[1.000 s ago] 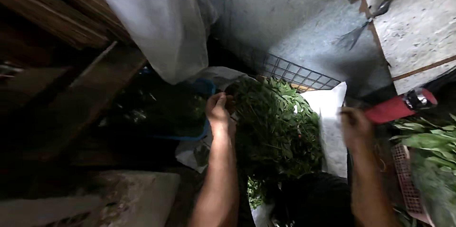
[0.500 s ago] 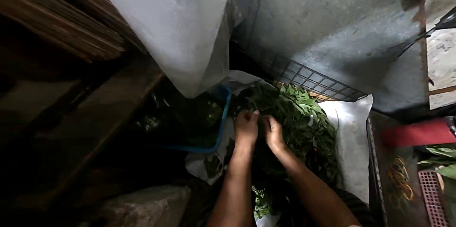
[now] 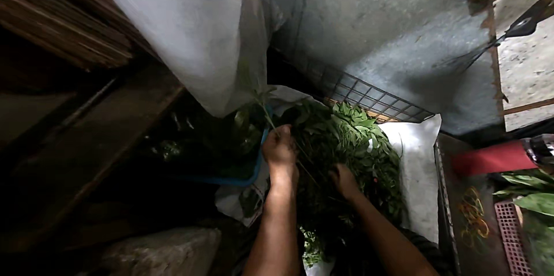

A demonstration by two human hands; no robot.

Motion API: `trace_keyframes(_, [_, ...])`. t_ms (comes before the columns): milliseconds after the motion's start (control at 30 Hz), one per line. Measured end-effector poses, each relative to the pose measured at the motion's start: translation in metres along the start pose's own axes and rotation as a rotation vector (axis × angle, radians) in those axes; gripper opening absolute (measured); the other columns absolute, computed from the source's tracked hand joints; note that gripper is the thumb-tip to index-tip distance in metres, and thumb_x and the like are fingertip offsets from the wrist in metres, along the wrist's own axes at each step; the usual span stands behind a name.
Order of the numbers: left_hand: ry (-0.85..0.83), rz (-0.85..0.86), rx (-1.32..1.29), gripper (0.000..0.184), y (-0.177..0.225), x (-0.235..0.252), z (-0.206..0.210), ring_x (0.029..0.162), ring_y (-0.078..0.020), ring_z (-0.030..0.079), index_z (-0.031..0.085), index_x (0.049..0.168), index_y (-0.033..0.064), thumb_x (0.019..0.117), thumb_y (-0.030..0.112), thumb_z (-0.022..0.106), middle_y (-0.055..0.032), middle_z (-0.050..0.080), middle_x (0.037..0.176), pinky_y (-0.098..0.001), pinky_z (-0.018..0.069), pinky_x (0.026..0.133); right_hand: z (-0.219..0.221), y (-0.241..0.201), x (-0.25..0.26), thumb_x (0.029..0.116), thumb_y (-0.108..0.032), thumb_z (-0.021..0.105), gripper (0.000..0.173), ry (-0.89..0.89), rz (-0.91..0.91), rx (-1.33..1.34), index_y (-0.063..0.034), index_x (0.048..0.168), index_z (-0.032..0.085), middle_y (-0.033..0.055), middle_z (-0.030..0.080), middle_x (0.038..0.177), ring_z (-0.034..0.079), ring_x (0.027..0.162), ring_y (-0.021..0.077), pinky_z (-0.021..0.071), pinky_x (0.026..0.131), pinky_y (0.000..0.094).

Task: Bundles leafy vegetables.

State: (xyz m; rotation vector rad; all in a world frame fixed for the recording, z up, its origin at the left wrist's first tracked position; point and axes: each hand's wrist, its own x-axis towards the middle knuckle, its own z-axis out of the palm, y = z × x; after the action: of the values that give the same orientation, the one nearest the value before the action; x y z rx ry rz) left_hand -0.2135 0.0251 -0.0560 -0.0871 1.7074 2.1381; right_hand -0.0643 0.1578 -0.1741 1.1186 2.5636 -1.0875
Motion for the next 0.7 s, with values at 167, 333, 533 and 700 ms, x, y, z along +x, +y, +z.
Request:
trace_keyframes(167, [-0.056,-0.07,-0.009,0.029,-0.001,0.0,0.004,0.064,-0.0085,0.061,0.066,0.109,0.0051,0.112,0.02,0.041,-0.0018,0.066,0.086,-0.0226,0.0521,0.058,-0.012,-0.009,0.053,0.1084,-0.022,0.047,0.034,0.233,0.187,0.052,-0.0079,0.133,0.066,0.0169,0.064,0.135,0.061,0.127,0.0294,0.0473,0.11,0.0456])
trace_keyframes(333, [-0.095,-0.072,0.044,0.034,0.001,0.003,0.006,0.059,-0.0106,0.06,0.063,0.11,0.0057,0.1131,0.028,0.037,-0.0033,0.066,0.081,-0.0247,0.0525,0.054,-0.001,-0.01,0.082,0.1063,-0.031,0.052,0.041,0.066,0.284,-0.046,-0.011,0.141,0.061,0.019,0.06,0.141,0.057,0.131,0.0353,0.0464,0.109,0.054])
trace_keyframes(533, [-0.085,-0.012,0.096,0.027,-0.003,0.006,0.006,0.051,-0.0059,0.049,0.064,0.11,0.0072,0.1112,0.026,0.044,0.0001,0.058,0.07,-0.0183,0.0412,0.047,-0.013,-0.013,0.059,0.1057,-0.029,0.055,0.033,0.287,0.162,0.082,-0.0075,0.123,0.071,0.0239,0.061,0.132,0.056,0.127,0.0393,0.044,0.107,0.0568])
trace_keyframes(700, [-0.144,-0.03,0.111,0.013,-0.007,0.001,0.01,0.054,-0.0069,0.048,0.064,0.098,0.0035,0.1038,0.015,0.061,-0.0015,0.058,0.072,-0.0206,0.0419,0.05,-0.03,-0.049,0.006,0.1059,-0.01,0.049,0.025,0.581,-0.244,0.451,0.0037,0.114,0.069,0.0112,0.071,0.096,0.07,0.083,0.0144,0.0594,0.078,0.0297])
